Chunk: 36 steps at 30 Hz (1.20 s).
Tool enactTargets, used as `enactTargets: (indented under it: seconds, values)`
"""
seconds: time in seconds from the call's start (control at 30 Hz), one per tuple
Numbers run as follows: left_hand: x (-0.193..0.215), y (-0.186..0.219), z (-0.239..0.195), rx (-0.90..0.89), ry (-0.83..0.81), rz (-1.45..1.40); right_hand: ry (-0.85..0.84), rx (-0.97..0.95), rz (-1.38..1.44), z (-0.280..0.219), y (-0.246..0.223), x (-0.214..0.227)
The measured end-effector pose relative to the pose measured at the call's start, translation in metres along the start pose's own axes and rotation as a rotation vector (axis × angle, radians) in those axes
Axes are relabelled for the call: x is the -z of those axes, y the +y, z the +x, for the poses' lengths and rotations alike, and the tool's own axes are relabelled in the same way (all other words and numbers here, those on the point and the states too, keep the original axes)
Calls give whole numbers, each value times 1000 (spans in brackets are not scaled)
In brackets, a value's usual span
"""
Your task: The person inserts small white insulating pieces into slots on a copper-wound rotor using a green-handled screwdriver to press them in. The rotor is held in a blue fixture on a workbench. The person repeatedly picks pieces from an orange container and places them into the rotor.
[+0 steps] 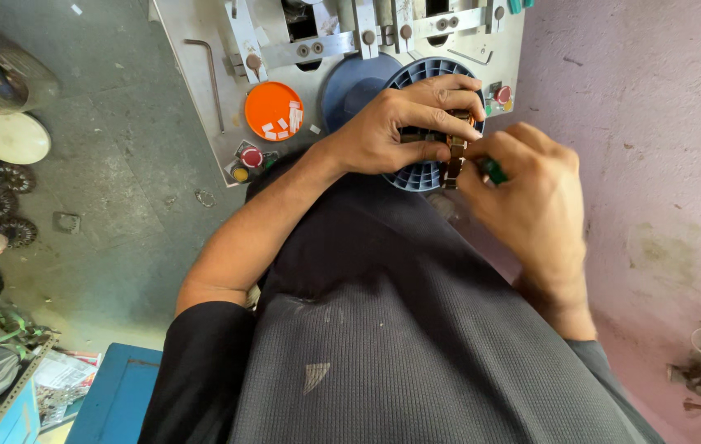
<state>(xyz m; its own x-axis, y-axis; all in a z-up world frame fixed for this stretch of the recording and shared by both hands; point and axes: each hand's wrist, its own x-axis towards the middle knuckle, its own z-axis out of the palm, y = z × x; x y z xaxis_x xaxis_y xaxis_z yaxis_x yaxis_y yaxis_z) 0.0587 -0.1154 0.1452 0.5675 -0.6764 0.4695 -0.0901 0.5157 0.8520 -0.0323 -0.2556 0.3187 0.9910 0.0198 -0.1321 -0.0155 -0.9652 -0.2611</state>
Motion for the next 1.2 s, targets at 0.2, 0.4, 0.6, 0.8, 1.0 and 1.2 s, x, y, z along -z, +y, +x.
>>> enactTargets:
  seconds: [0.2, 0.4, 0.6, 0.8, 1.0, 1.2]
  values:
    - [2, 2, 1, 15, -15, 10, -182, -33, 428, 20, 42, 7]
    - [4, -3, -1, -23, -27, -47, -170, 2, 580, 17, 60, -2]
    - [3, -10, -1, -4, -21, -93, -265, -107, 517, 32, 68, -3]
    - [2, -11, 1, -16, -25, -30, -289, -169, 481, 35, 61, -2]
    - [5, -8, -2, -2, -50, -13, -256, -150, 547, 33, 59, -6]
    - [4, 3, -3, 42, -7, 38, -176, -245, 866, 15, 62, -18]
